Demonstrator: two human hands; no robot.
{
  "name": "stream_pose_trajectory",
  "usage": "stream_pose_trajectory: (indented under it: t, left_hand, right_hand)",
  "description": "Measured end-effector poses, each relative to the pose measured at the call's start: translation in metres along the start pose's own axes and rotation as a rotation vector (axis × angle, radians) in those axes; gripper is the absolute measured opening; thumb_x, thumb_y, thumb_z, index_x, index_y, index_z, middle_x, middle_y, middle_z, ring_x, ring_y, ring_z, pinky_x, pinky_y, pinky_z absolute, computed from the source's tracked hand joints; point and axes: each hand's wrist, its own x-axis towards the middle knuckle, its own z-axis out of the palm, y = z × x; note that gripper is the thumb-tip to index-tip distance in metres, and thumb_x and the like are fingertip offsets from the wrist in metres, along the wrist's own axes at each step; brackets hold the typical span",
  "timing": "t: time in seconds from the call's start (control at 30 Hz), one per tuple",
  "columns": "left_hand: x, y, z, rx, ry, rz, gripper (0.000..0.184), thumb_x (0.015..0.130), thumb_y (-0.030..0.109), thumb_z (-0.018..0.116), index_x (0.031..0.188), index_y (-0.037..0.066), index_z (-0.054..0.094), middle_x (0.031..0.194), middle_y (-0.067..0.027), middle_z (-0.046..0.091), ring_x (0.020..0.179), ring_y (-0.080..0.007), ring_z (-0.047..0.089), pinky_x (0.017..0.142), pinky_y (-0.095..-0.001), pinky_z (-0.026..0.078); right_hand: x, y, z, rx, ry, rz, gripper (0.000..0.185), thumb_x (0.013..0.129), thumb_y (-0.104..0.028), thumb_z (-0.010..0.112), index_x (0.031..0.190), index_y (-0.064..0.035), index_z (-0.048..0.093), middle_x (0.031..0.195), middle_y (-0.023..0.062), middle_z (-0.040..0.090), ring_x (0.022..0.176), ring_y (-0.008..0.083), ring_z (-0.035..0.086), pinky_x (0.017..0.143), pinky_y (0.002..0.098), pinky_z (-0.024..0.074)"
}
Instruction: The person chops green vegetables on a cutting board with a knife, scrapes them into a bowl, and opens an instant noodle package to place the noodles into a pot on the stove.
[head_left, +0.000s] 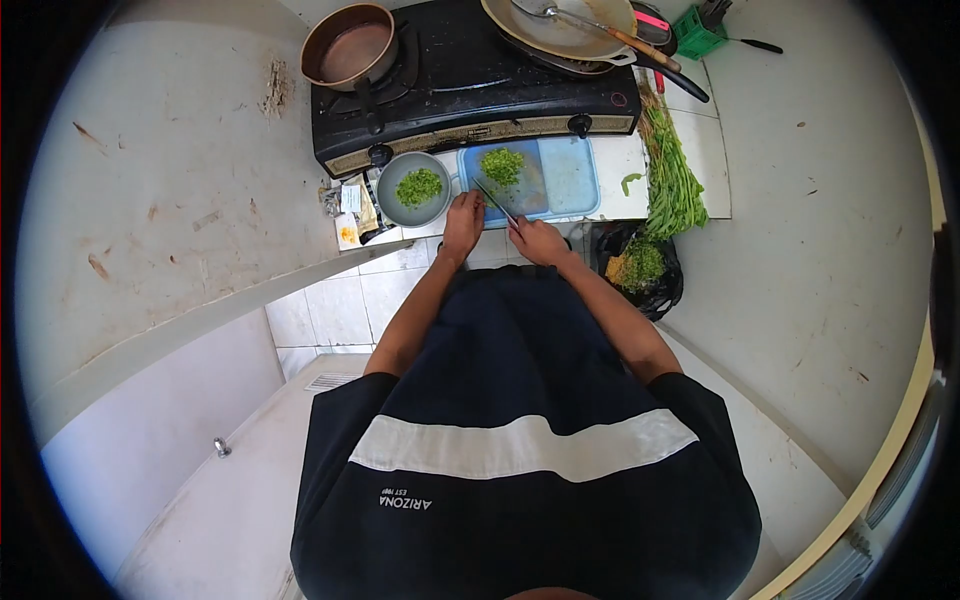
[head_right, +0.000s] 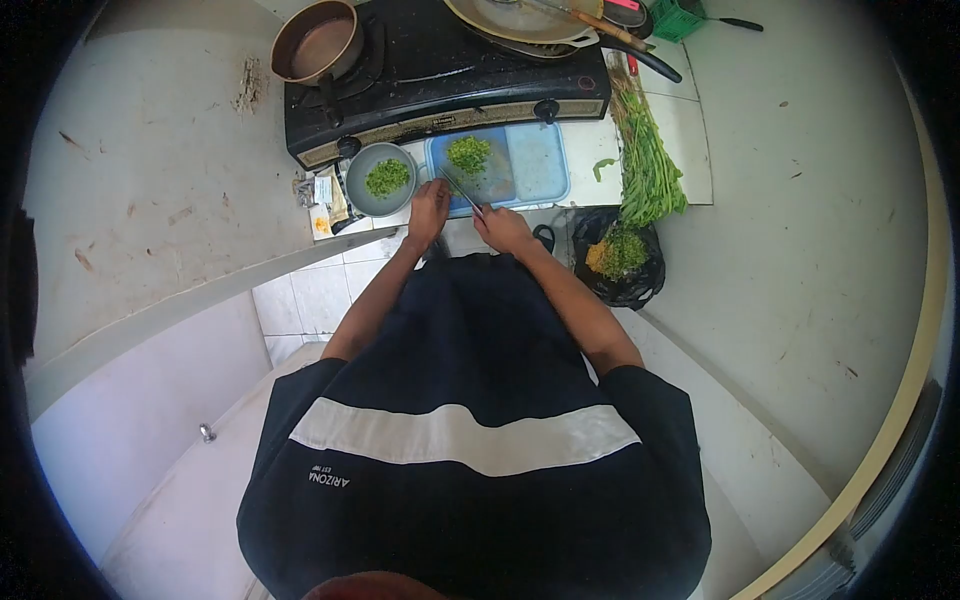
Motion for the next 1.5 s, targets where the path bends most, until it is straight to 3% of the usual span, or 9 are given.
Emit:
stream_pose_trajectory:
  t: [0.1,0.33,0.4,0.63,0.73,0.8,0.9,1.1,1.5]
  left_hand:
    - [-0.001,-0.006,-0.001,0.080,-0.011,0.122,0.010,0.089,-0.002,0.064,0.098,-0.001,0.067,0.093,-0.0197,0.066,0.088,-0.0397,0.065,0.080,-0.0482,0.053]
    - [-0.003,-0.010,-0.005,0.051,-0.024,0.159,0.013,0.088,-0.001,0.066,0.100,0.000,0.071,0.096,-0.0188,0.065,0.092,-0.0395,0.064,0.083,-0.0475,0.053]
    - [-0.005,-0.010,-0.006,0.065,-0.041,0.184,0.011,0.088,0.001,0.067,0.098,-0.001,0.070,0.097,-0.0186,0.064,0.093,-0.0388,0.063,0.084,-0.0473,0.053]
    - [-0.003,-0.011,0.001,0.035,0.004,0.127,0.011,0.088,0.001,0.068,0.098,-0.002,0.070,0.097,-0.0190,0.063,0.091,-0.0385,0.063,0.081,-0.0468,0.052]
    - [-0.005,-0.006,0.003,-0.027,0.060,0.052,0.009,0.089,0.001,0.068,0.097,-0.002,0.069,0.094,-0.0191,0.061,0.088,-0.0390,0.063,0.077,-0.0467,0.052]
    - [-0.005,-0.005,0.005,-0.126,0.063,-0.119,0.008,0.090,0.000,0.067,0.096,-0.003,0.069,0.092,-0.0189,0.061,0.085,-0.0395,0.063,0.076,-0.0466,0.051]
    - [-0.008,-0.004,0.003,-0.074,0.014,-0.136,0.007,0.090,0.000,0.066,0.097,-0.002,0.069,0.092,-0.0190,0.061,0.086,-0.0397,0.063,0.077,-0.0468,0.052]
    - [-0.009,-0.012,0.000,0.029,0.018,0.073,0.008,0.090,0.000,0.067,0.097,-0.002,0.070,0.095,-0.0187,0.064,0.089,-0.0384,0.064,0.080,-0.0470,0.052]
    - [-0.008,-0.015,-0.001,-0.028,0.014,0.033,0.010,0.089,0.000,0.068,0.098,-0.002,0.072,0.093,-0.0179,0.065,0.086,-0.0384,0.066,0.077,-0.0466,0.053]
  right_hand:
    - [-0.004,-0.003,0.000,-0.038,-0.004,0.003,0.043,0.102,-0.038,0.050,0.110,0.0022,0.062,0.083,0.0272,0.071,0.081,0.0474,0.071,0.078,0.0577,0.0566]
    - [0.004,-0.013,0.009,-0.057,-0.058,0.088,0.042,0.103,-0.037,0.050,0.111,0.0036,0.059,0.083,0.0271,0.071,0.082,0.0470,0.071,0.078,0.0566,0.0567]
    - [0.017,-0.011,0.013,-0.017,0.033,0.000,0.042,0.104,-0.037,0.050,0.112,0.0034,0.059,0.079,0.0278,0.070,0.078,0.0484,0.070,0.073,0.0573,0.0565]
    - [0.009,-0.002,0.010,-0.077,0.011,0.057,0.040,0.104,-0.036,0.050,0.111,0.0026,0.058,0.078,0.0276,0.069,0.077,0.0487,0.069,0.072,0.0575,0.0560]
    - [0.004,-0.007,0.003,-0.050,0.038,0.070,0.041,0.103,-0.037,0.050,0.112,0.0019,0.059,0.077,0.0282,0.069,0.076,0.0494,0.069,0.072,0.0581,0.0555]
    - [0.000,-0.013,-0.003,-0.062,-0.015,0.076,0.041,0.103,-0.037,0.049,0.108,0.0025,0.060,0.082,0.0283,0.071,0.082,0.0477,0.071,0.078,0.0571,0.0567]
    - [-0.002,-0.013,0.002,-0.080,-0.067,0.077,0.041,0.103,-0.037,0.049,0.109,0.0023,0.060,0.084,0.0281,0.071,0.083,0.0478,0.071,0.078,0.0570,0.0565]
    - [0.015,-0.016,0.011,-0.053,-0.001,0.046,0.039,0.102,-0.036,0.052,0.108,0.0025,0.058,0.078,0.0284,0.070,0.076,0.0486,0.070,0.072,0.0579,0.0566]
    - [0.008,-0.013,0.005,-0.056,0.004,0.003,0.042,0.103,-0.036,0.051,0.111,0.0050,0.057,0.075,0.0273,0.069,0.074,0.0470,0.070,0.070,0.0573,0.0570]
